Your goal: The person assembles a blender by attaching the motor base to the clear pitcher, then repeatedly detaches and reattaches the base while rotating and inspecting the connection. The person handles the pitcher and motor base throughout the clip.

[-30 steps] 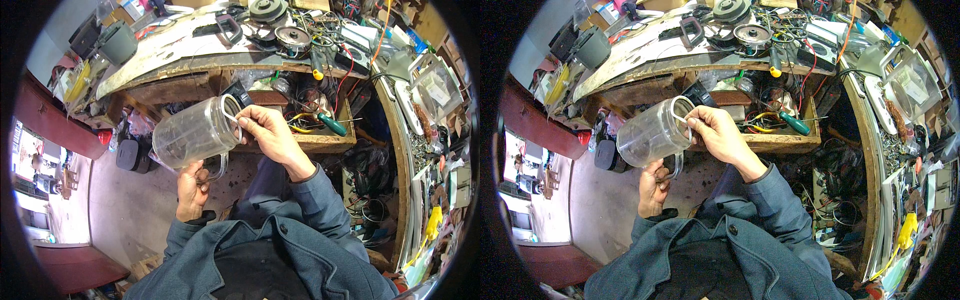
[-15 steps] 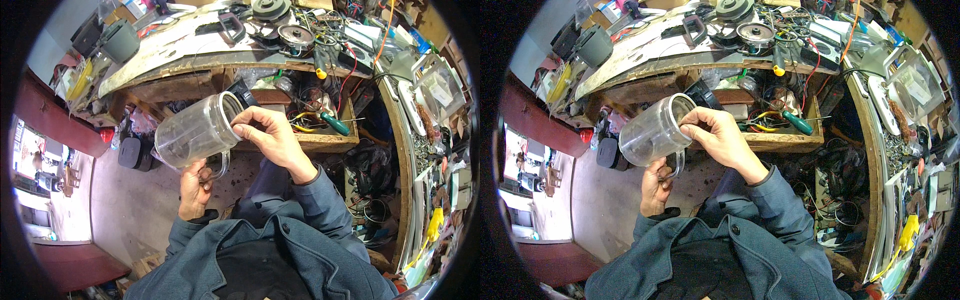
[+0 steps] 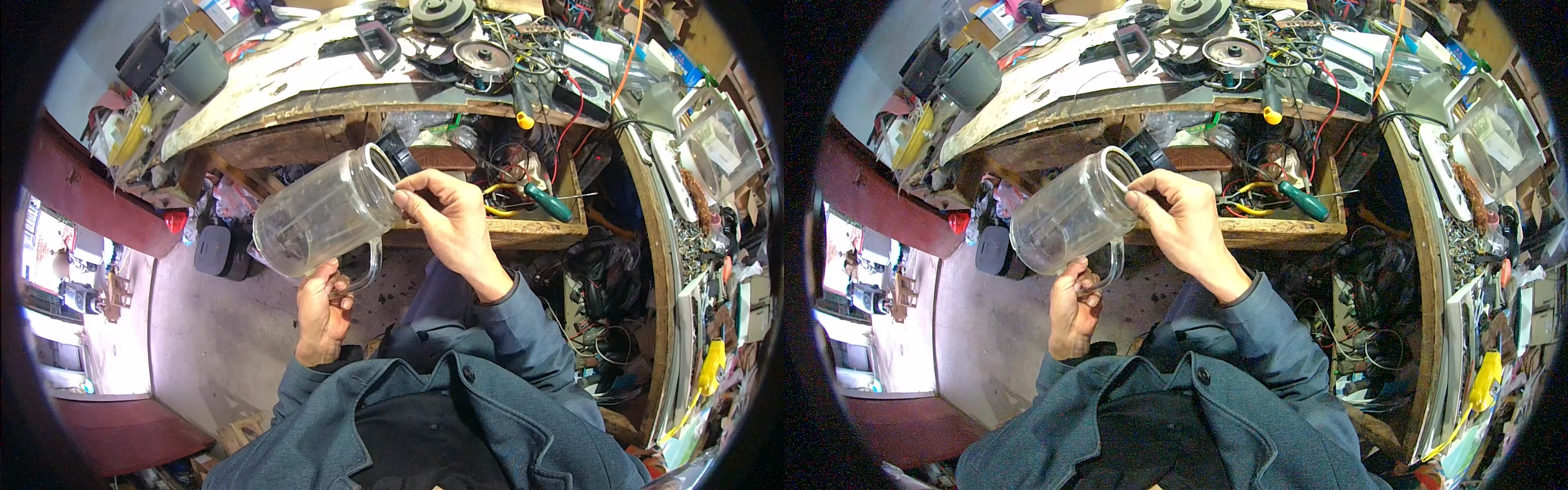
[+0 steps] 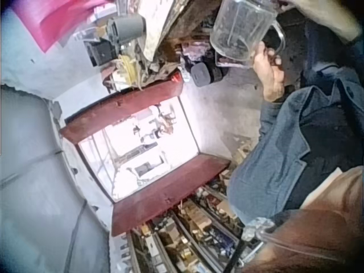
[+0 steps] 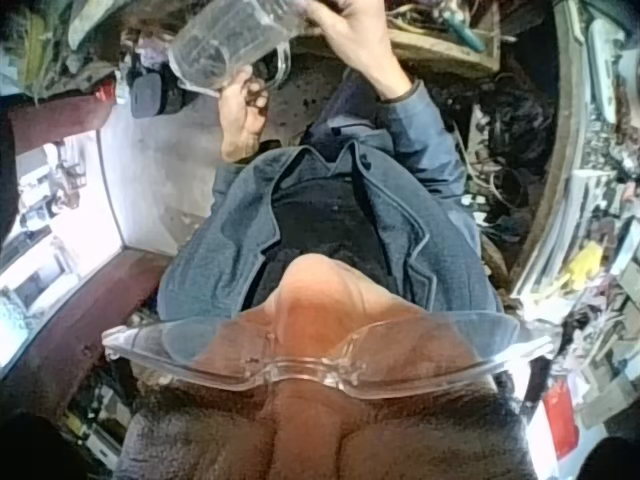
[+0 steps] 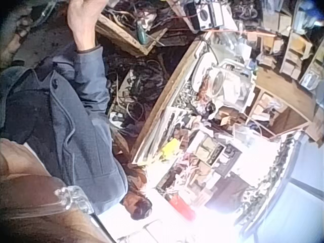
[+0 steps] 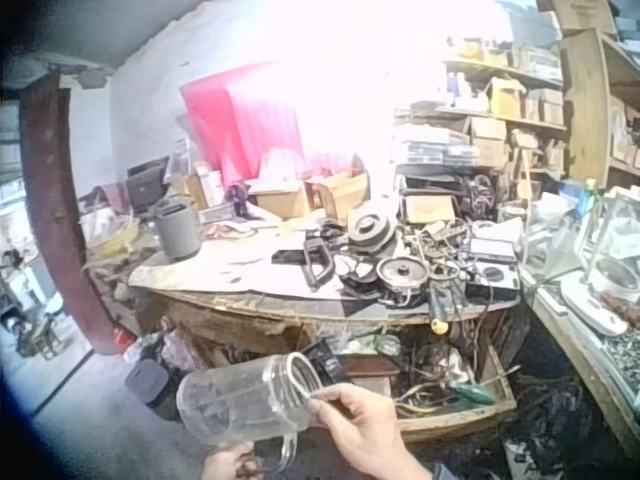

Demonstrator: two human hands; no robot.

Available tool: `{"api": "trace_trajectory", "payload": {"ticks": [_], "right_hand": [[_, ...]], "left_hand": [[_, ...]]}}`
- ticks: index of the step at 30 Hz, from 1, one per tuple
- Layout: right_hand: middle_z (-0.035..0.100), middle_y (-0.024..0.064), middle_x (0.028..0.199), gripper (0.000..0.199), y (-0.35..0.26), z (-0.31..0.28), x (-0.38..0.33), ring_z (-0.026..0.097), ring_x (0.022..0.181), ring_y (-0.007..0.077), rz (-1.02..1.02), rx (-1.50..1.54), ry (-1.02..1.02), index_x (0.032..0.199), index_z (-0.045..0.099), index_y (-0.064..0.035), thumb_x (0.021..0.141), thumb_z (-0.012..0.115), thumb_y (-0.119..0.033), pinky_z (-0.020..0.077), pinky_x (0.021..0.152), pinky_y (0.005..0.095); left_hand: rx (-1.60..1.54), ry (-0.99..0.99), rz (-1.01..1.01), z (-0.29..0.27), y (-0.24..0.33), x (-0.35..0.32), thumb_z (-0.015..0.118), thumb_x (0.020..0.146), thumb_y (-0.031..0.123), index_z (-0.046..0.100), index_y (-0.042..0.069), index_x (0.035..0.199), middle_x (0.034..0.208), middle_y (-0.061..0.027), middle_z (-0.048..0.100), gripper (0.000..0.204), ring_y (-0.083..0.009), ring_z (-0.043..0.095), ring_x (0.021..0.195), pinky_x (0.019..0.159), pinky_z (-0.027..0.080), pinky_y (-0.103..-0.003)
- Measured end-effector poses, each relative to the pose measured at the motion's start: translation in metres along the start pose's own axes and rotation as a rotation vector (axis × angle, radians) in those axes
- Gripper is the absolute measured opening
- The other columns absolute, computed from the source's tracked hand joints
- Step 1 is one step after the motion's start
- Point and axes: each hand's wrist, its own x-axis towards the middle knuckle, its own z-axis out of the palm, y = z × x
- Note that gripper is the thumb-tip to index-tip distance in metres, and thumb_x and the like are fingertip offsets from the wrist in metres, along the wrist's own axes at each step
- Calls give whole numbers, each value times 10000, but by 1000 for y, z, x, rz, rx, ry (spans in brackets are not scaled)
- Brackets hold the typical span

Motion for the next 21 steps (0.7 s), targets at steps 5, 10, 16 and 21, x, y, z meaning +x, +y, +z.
{"api": "trace_trajectory", "payload": {"ticks": [5, 10, 16, 21], "right_hand": [[738, 72, 834, 124, 3, -1, 2, 653, 772, 88, 29, 24, -28, 994, 722, 13, 917, 711, -83, 525, 695, 269], [745, 81, 829, 136, 0, -1, 2, 660, 760, 95, -18, -4, -36, 994, 728, 11, 903, 724, -90, 532, 690, 277], [735, 108, 844, 124, -4, 0, 1, 692, 747, 162, -171, -110, -15, 966, 726, 4, 870, 735, -75, 540, 690, 294], [717, 158, 847, 131, -12, 3, 1, 709, 745, 254, -286, -254, 20, 958, 719, 8, 856, 729, -75, 549, 694, 324]], "left_hand": [[-11, -7, 11, -1, -1, 1, 649, 944, 116, 589, 154, 915, 612, 91, 414, 77, -20, 507, 560, 377, 380, -205], [-21, -17, 5, -4, -1, 3, 650, 942, 109, 597, 146, 927, 620, 91, 427, 66, -21, 512, 555, 373, 383, -205], [-15, 0, 9, -3, 0, 2, 652, 938, 108, 600, 143, 938, 621, 90, 430, 62, -20, 511, 553, 377, 376, -206], [-12, -3, 3, -3, -1, 3, 646, 936, 102, 595, 136, 948, 618, 87, 426, 63, -23, 494, 539, 367, 363, -206]]}}
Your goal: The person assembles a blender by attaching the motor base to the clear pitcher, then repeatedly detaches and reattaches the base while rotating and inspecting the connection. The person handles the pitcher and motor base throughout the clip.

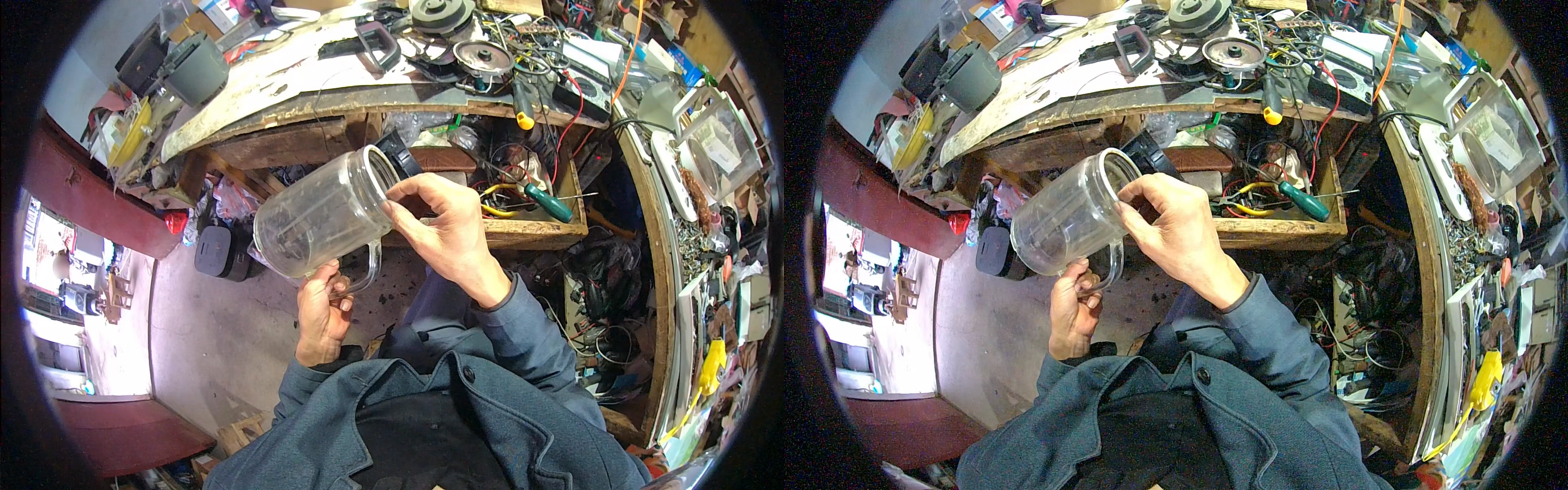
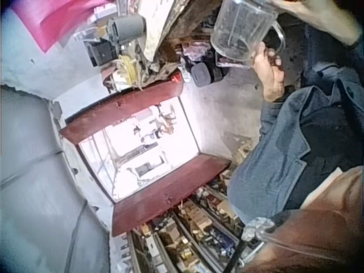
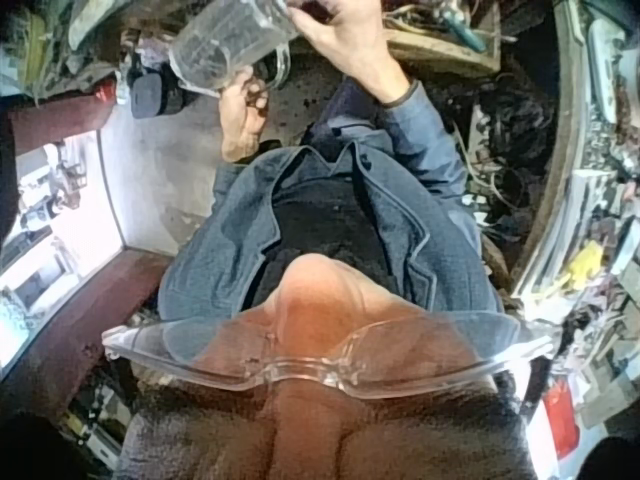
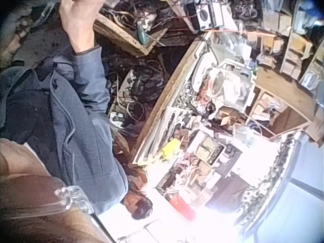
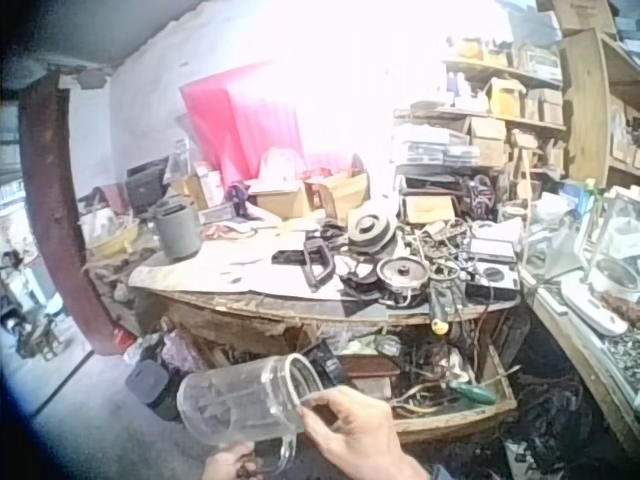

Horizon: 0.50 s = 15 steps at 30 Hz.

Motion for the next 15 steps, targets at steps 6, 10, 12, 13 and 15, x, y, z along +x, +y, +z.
{"api": "trace_trajectory", "payload": {"ticks": [6, 10, 12, 13, 15], "right_hand": [[719, 142, 823, 139, 4, 2, 6, 696, 721, 202, 138, 184, -139, 924, 726, 22, 875, 721, -108, 538, 678, 321], [702, 13, 815, 140, 5, 7, 8, 589, 769, 47, 215, 297, -280, 966, 721, 22, 920, 735, -110, 502, 696, 239], [692, 1, 813, 132, -1, 8, 11, 570, 770, 42, 232, 309, -296, 961, 718, 22, 924, 729, -104, 494, 696, 235], [693, 122, 765, 157, -6, 8, 13, 644, 713, 137, 243, 351, -281, 923, 716, 33, 902, 695, -121, 516, 669, 318], [675, 31, 794, 132, -2, 12, 12, 581, 752, 68, 232, 329, -305, 955, 710, 24, 928, 702, -105, 490, 678, 260]], "left_hand": [[7, -40, -30, -9, 3, 9, 631, 937, 82, 568, 113, 910, 615, 78, 423, 76, -24, 475, 531, 331, 337, -196], [-40, -72, -80, -18, 2, 17, 640, 924, 79, 574, 100, 917, 648, 69, 458, 70, -28, 478, 536, 322, 342, -197], [-69, -118, -116, -31, 0, 25, 664, 893, 80, 605, 85, 953, 712, 58, 501, 84, -40, 492, 569, 337, 340, -203], [-81, -158, -128, -34, 1, 26, 667, 887, 73, 608, 77, 958, 708, 63, 501, 92, -33, 488, 562, 336, 334, -200], [-90, -168, -151, -39, 0, 29, 668, 888, 69, 605, 72, 957, 703, 67, 495, 93, -31, 485, 560, 336, 332, -198]]}}
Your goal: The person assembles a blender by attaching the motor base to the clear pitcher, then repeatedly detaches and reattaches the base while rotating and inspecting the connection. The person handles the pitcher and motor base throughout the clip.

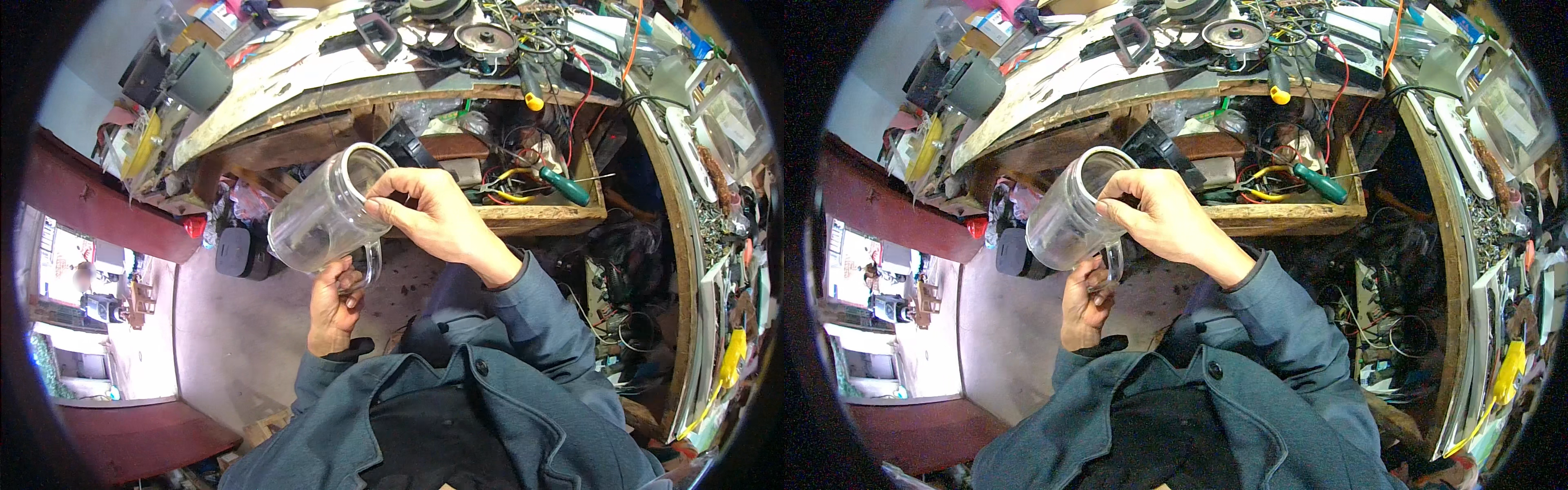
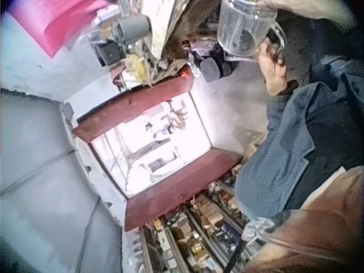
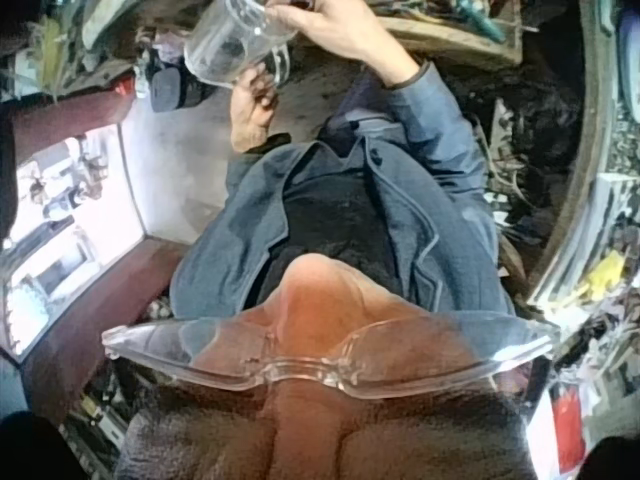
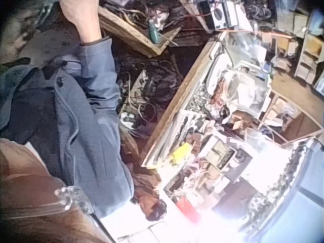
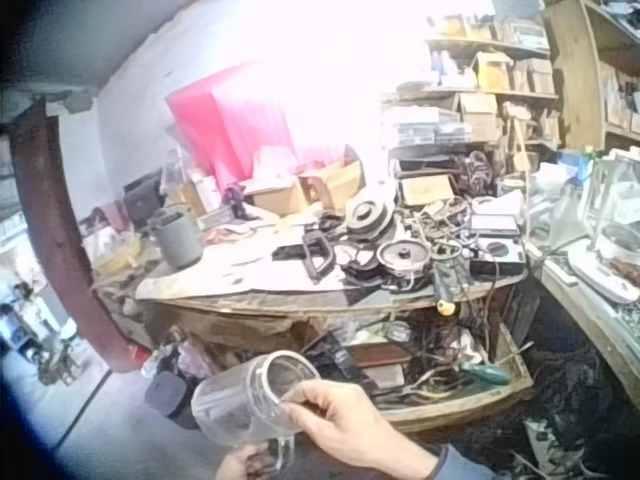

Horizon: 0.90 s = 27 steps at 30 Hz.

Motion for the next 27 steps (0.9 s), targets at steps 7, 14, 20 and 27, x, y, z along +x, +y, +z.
{"api": "trace_trajectory", "payload": {"ticks": [7, 14, 20, 27], "right_hand": [[679, 120, 739, 165, 7, 4, 3, 626, 679, 135, -27, 7, -1, 916, 705, 32, 904, 705, -132, 495, 633, 317], [692, 116, 756, 156, 7, 5, 3, 625, 672, 131, -39, 39, 15, 927, 716, 26, 889, 726, -125, 494, 625, 314], [671, -9, 808, 127, -3, 2, 0, 571, 761, 33, 11, -25, 8, 951, 720, 5, 886, 766, -94, 485, 661, 230], [690, 53, 792, 187, -3, 6, -5, 623, 684, 106, -204, -210, 165, 969, 732, -5, 814, 817, -66, 492, 615, 267]], "left_hand": [[1, 31, -23, 5, 0, 1, 610, 958, 118, 574, 76, 902, 582, 56, 464, 79, -61, 400, 393, 295, 357, -208], [-21, -37, -15, -8, -2, 4, 648, 903, 67, 589, 33, 956, 707, 50, 500, 86, -26, 488, 568, 342, 351, -187], [-20, 29, -33, 2, -2, 2, 606, 959, 136, 598, 77, 943, 581, 56, 478, 62, -76, 400, 379, 296, 359, -210], [-6, 4, 3, -2, -3, 1, 661, 897, 105, 601, 57, 970, 671, 49, 500, 106, -37, 487, 551, 344, 336, -197]]}}
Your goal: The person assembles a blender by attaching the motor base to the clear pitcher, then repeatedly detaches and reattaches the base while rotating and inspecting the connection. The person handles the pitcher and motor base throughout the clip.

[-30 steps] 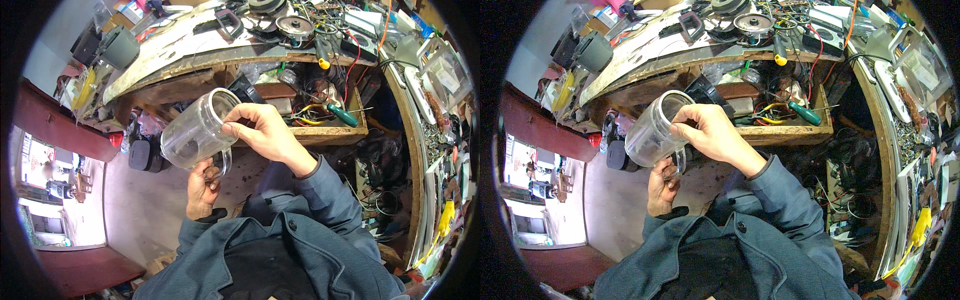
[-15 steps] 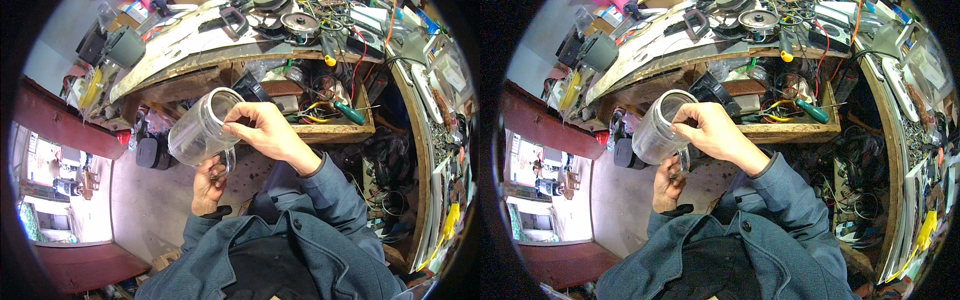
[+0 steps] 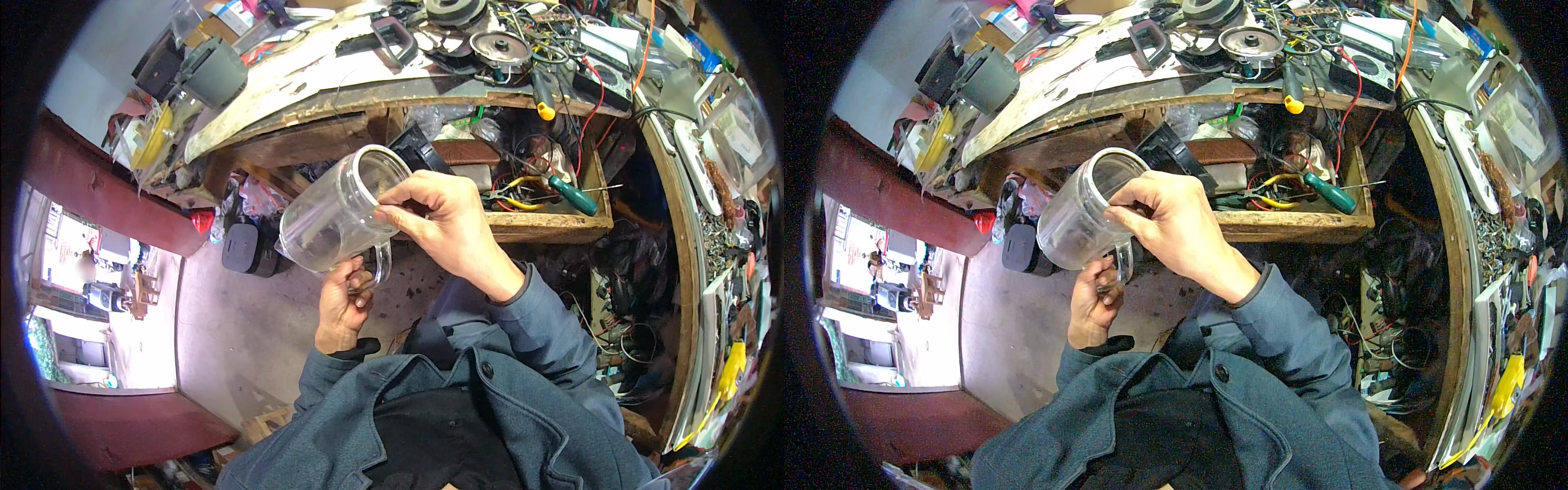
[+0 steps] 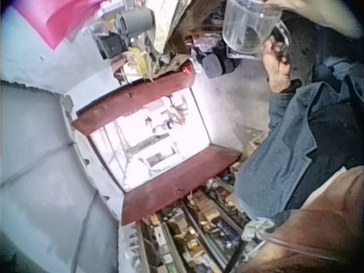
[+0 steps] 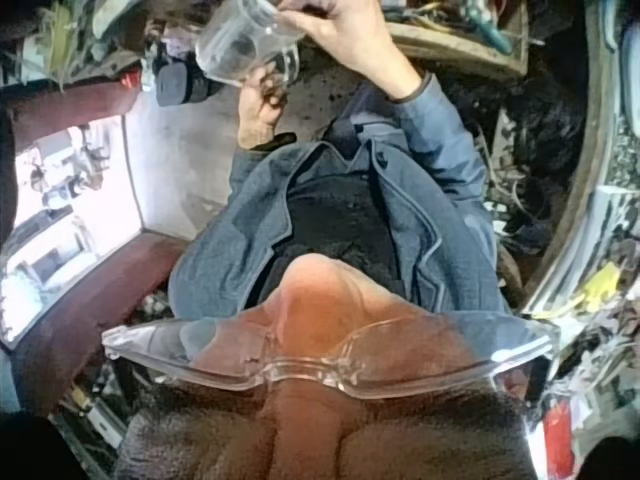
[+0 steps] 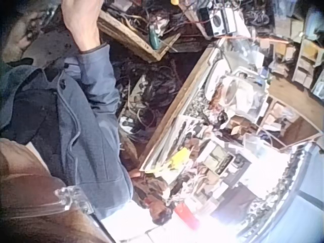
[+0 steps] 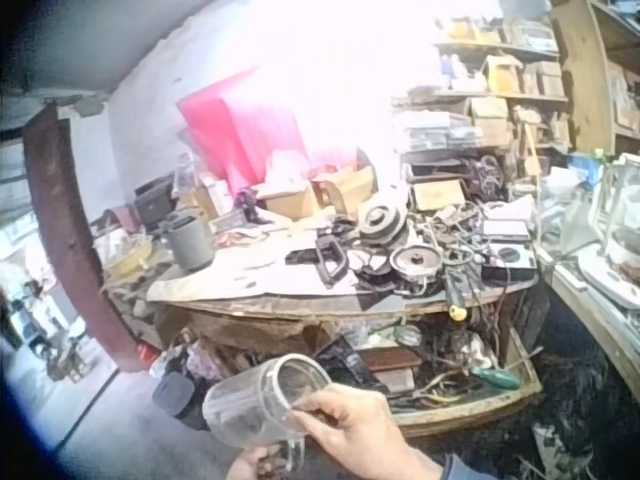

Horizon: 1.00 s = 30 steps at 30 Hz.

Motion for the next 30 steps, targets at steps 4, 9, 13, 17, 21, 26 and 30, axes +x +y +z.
{"api": "trace_trajectory", "payload": {"ticks": [4, 9, 13, 17, 21, 26, 30], "right_hand": [[692, 87, 805, 185, -8, 1, -5, 672, 688, 185, -160, -151, 109, 966, 735, -11, 795, 805, -20, 519, 609, 295], [699, 94, 864, 198, -3, 2, -11, 679, 731, 181, -148, -95, 117, 970, 736, -5, 783, 795, 25, 534, 639, 278], [700, 62, 882, 189, 0, 1, -12, 656, 784, 121, 32, 52, 109, 981, 746, -15, 801, 798, 10, 521, 671, 245], [696, 44, 858, 160, -1, -1, -11, 643, 778, 103, 82, 41, 111, 970, 755, -23, 816, 797, -3, 506, 663, 244], [694, 71, 832, 139, -3, -5, -10, 654, 719, 138, -103, -154, 128, 938, 750, -18, 808, 796, -1, 495, 623, 258], [675, 117, 826, 145, -5, -11, -11, 666, 702, 229, -105, -165, 111, 953, 727, -19, 815, 773, -21, 515, 627, 315], [673, 54, 806, 226, -5, -8, -12, 632, 689, 118, -1, -72, 153, 1042, 735, -17, 822, 787, -19, 500, 623, 254]], "left_hand": [[32, 57, 37, 4, -4, -1, 658, 890, 105, 599, 49, 966, 693, 32, 515, 112, -52, 496, 562, 346, 331, -209], [32, 102, 72, 21, -7, -7, 643, 919, 80, 569, 115, 909, 603, 63, 455, 83, -42, 460, 481, 310, 357, -207], [49, 88, 106, 26, -8, -11, 638, 914, 68, 568, 100, 944, 664, 61, 477, 82, -36, 483, 523, 320, 361, -205], [81, 132, 158, 32, -9, -15, 658, 889, 79, 582, 60, 956, 727, 26, 512, 103, -84, 483, 561, 376, 331, -238], [85, 161, 166, 36, -12, -18, 655, 896, 76, 580, 80, 965, 728, 31, 503, 101, -74, 485, 569, 374, 340, -236], [82, 154, 188, 39, -13, -19, 645, 907, 67, 573, 104, 975, 738, 45, 504, 106, -56, 487, 567, 346, 351, -229], [97, 172, 198, 37, -14, -19, 655, 906, 80, 576, 105, 953, 720, 40, 496, 95, -66, 494, 572, 345, 347, -232]]}}
